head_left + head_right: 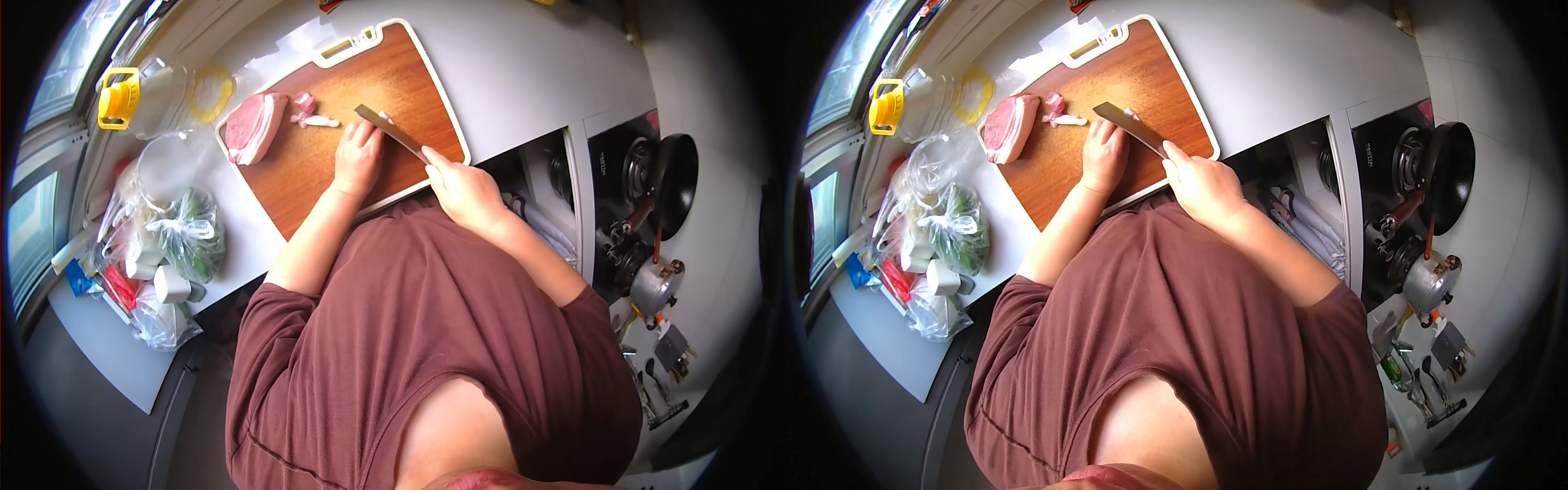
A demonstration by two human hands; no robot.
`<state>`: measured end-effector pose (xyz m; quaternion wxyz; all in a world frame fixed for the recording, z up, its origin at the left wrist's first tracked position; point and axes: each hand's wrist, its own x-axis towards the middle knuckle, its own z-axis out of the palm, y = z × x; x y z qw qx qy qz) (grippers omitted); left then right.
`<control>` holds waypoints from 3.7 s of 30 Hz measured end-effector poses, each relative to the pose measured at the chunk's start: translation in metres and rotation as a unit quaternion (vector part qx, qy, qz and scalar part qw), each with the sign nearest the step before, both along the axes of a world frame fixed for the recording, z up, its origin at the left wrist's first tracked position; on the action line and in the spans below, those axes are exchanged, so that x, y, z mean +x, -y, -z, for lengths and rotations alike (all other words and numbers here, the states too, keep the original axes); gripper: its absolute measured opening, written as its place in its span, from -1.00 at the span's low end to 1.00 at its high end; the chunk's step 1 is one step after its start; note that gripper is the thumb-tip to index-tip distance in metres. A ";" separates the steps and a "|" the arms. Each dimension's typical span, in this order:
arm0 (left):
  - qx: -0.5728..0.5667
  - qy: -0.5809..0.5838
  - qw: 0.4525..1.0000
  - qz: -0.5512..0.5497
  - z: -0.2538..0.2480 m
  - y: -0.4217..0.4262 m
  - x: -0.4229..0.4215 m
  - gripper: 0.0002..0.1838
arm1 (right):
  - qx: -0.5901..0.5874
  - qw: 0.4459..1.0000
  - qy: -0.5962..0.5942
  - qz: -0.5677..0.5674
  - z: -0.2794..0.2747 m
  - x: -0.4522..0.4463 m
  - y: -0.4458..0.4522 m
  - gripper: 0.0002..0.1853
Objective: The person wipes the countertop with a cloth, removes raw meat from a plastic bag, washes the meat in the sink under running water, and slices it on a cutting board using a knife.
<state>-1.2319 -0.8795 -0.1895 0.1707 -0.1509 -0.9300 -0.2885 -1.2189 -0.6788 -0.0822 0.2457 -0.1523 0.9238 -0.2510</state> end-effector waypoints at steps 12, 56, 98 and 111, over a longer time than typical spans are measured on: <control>0.021 0.004 1.000 -0.009 0.003 0.000 -0.001 -0.60 | 0.065 0.997 -0.001 -0.037 -0.006 -0.011 0.012 -0.72; 0.035 0.026 0.999 -0.015 0.011 0.001 0.005 -0.73 | 0.112 0.990 0.076 -0.039 0.013 -0.069 0.082 -0.67; 0.080 0.004 0.995 -0.064 0.004 0.008 0.007 -0.77 | 0.132 0.990 0.018 -0.042 0.020 -0.038 0.030 -0.74; 0.043 -0.008 0.995 -0.087 0.006 0.011 0.006 -0.78 | 0.130 0.989 0.041 -0.049 0.005 -0.038 0.054 -0.75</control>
